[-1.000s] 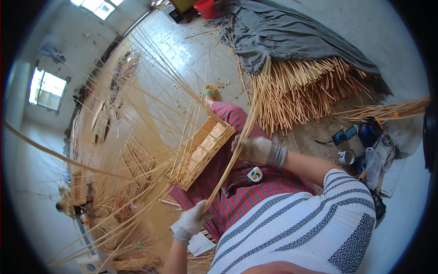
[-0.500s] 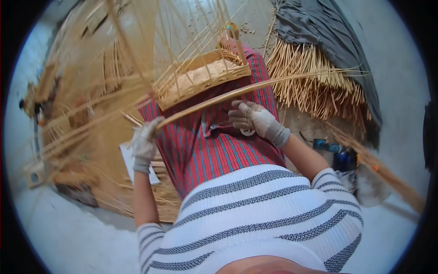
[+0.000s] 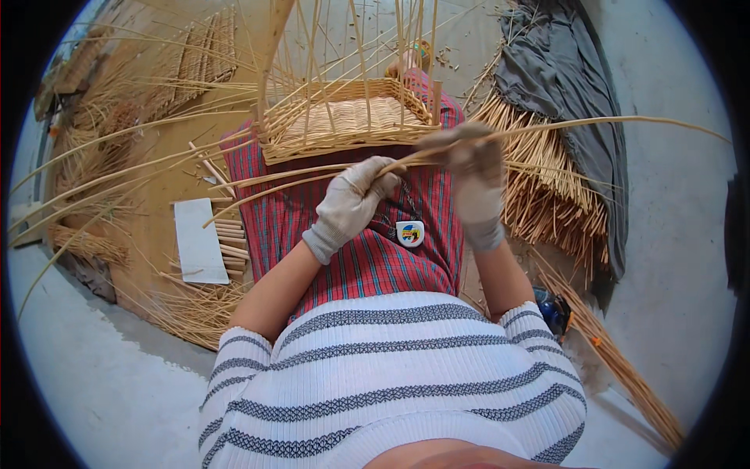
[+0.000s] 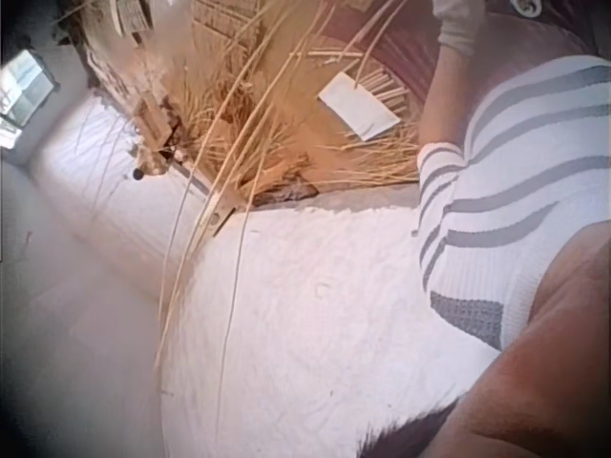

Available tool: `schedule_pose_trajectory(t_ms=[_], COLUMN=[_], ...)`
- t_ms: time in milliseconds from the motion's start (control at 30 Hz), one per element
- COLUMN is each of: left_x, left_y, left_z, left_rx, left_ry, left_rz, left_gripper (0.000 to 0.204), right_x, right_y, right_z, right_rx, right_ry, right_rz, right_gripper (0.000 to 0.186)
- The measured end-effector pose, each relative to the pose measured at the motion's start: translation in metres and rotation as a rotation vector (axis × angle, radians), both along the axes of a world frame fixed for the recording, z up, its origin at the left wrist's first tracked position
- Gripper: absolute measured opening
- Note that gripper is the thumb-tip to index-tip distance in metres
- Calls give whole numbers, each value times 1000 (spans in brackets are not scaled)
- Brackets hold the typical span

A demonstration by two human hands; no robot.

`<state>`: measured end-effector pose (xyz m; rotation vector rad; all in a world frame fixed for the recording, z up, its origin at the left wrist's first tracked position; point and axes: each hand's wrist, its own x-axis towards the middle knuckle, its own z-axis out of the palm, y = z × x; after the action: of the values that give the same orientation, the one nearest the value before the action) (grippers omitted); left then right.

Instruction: Weaving a wicker or straw basket on the floor of a workshop.

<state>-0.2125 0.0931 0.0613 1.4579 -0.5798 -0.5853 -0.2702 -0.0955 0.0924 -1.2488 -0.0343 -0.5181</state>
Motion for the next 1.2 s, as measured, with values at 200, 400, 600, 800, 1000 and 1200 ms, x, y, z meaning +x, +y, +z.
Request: schedule_pose_trajectory(t_ms=[200,400,600,800,1000,1200], left_x=[10,-8,33,77,74,74], left_y=[-2,-23,-75,-103,-93,-102], left_z=[-12,-15,-10,-29,-37,-47], left_rx=[628,457,452,972,718,803], left_ry=[-780,-744,-982,-404,-250,-250], left_rz=[362,163,511,327,213,350], left_gripper=[39,35,29,46,32,25], right_x=[16,20,45,50,120,214], right_y=[-108,-141,-142,-155,-134,-113], right_z=[-10,-54,-67,-72,-46,-42], right_rx=[-39,82,75,-62,-245,-50], right_ry=[119,119,310,220,258,140], right_rz=[-542,-524,-462,-339,-421,89], right_gripper=[19,17,18,16,15,16])
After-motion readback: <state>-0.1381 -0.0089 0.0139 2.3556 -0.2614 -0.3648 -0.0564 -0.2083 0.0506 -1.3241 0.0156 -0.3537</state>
